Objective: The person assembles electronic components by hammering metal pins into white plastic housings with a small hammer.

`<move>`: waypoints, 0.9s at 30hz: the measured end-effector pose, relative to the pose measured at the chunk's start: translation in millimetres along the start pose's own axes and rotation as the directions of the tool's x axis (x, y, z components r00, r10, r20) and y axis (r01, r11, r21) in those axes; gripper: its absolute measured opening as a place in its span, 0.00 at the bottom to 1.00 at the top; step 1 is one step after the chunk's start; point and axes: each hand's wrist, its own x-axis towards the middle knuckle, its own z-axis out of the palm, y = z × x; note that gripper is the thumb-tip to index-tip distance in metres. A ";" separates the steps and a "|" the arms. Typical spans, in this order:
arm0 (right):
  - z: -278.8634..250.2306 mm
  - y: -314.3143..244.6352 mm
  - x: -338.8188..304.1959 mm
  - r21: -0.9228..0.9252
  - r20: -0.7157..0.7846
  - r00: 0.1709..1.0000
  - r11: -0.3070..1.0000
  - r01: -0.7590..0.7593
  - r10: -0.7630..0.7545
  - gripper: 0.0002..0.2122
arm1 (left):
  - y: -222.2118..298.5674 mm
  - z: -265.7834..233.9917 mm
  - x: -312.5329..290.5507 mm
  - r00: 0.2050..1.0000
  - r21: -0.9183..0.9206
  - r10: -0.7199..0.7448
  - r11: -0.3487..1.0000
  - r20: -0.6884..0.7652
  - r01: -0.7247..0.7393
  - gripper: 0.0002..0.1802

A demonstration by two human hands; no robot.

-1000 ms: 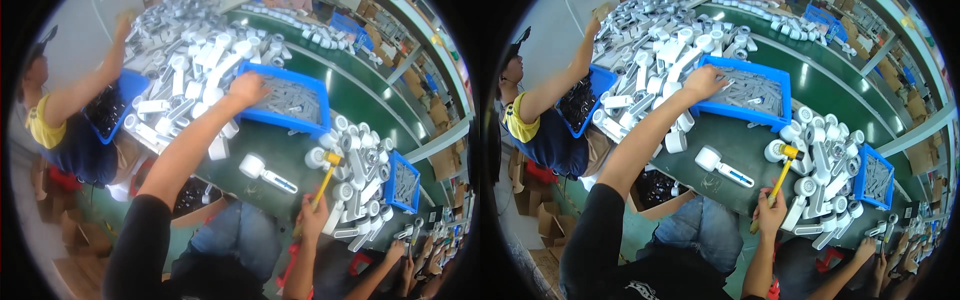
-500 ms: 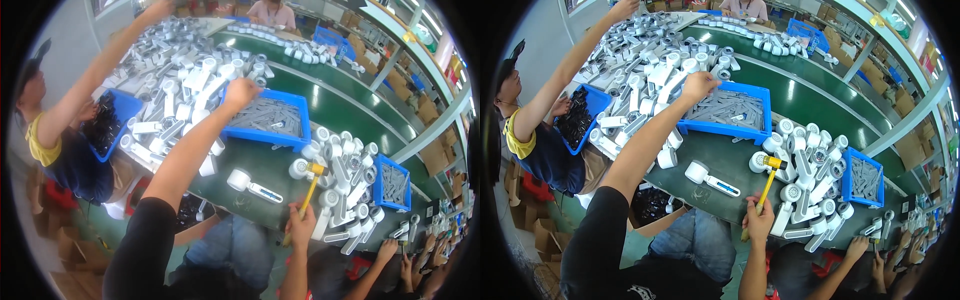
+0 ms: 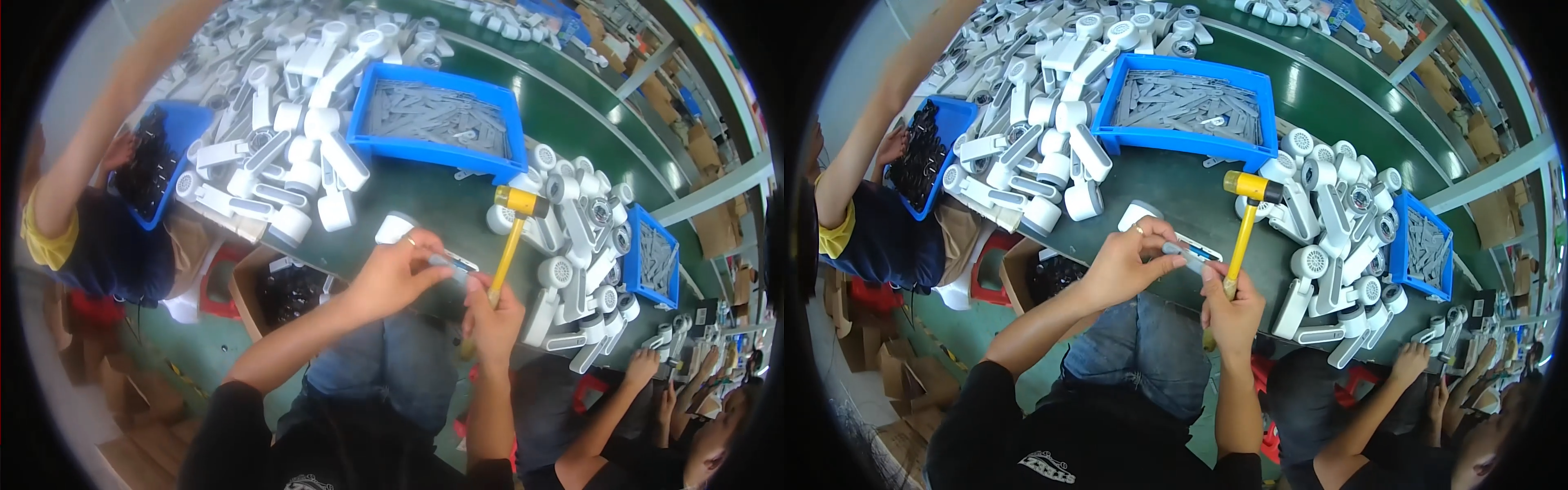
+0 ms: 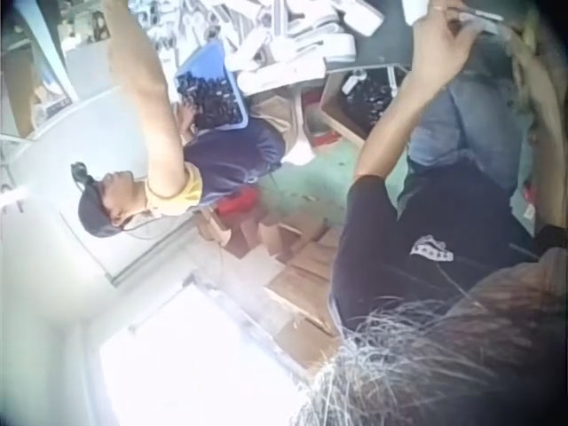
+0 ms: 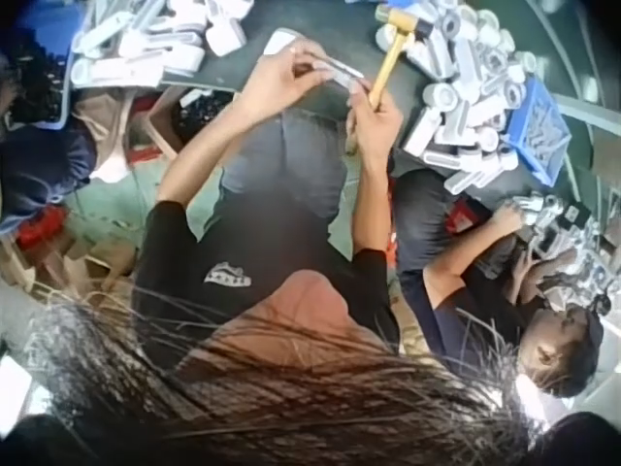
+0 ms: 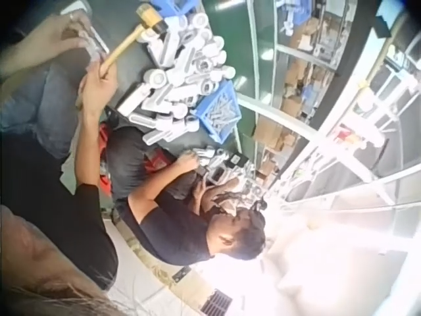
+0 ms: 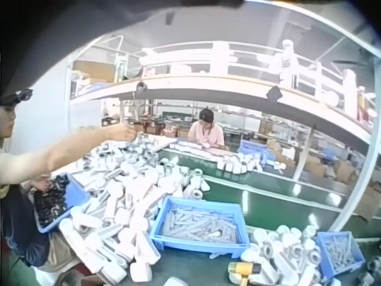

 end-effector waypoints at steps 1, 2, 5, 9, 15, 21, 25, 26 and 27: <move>-1.1 -0.3 5.0 -0.026 -0.017 1.000 1.000 0.002 -0.003 0.09 | 2.9 -10.4 5.9 0.934 0.437 0.358 0.841 -0.010 -0.318 0.28; -1.0 -2.6 9.3 -0.046 -0.055 0.998 0.999 -0.017 0.015 0.10 | 9.0 -23.5 15.7 0.757 0.760 0.636 0.418 0.147 -0.498 0.35; 5.7 1.0 26.5 -0.115 -0.006 0.999 0.993 -0.032 0.032 0.10 | -22.5 -39.8 29.2 0.822 0.662 0.546 0.558 0.162 -0.501 0.44; 10.3 4.5 30.0 -0.204 0.044 0.996 0.977 -0.069 0.080 0.10 | -43.3 -40.4 30.7 0.864 0.559 0.484 0.681 0.139 -0.472 0.41; 2.3 -10.9 43.9 -0.529 0.145 0.987 0.848 0.012 0.076 0.13 | -44.2 -46.6 43.0 0.668 0.561 0.677 0.438 0.307 -0.702 0.14; 10.0 -32.2 44.5 -0.626 0.062 0.972 0.768 -0.139 0.226 0.21 | -41.0 -46.1 44.2 0.655 0.564 0.662 0.403 0.364 -0.720 0.06; -6.8 -16.3 50.2 -0.372 0.157 0.909 0.876 -0.308 0.387 0.22 | -40.8 -47.3 43.9 0.689 0.558 0.616 0.440 0.382 -0.703 0.12; -5.8 -18.8 47.4 -0.269 0.171 0.893 0.892 -0.363 0.416 0.22 | -40.7 -47.4 44.0 0.689 0.539 0.631 0.464 0.355 -0.703 0.11; -4.8 -18.8 45.5 -0.163 0.188 0.877 0.894 -0.416 0.442 0.21 | -40.6 -47.3 44.3 0.691 0.519 0.644 0.488 0.329 -0.702 0.09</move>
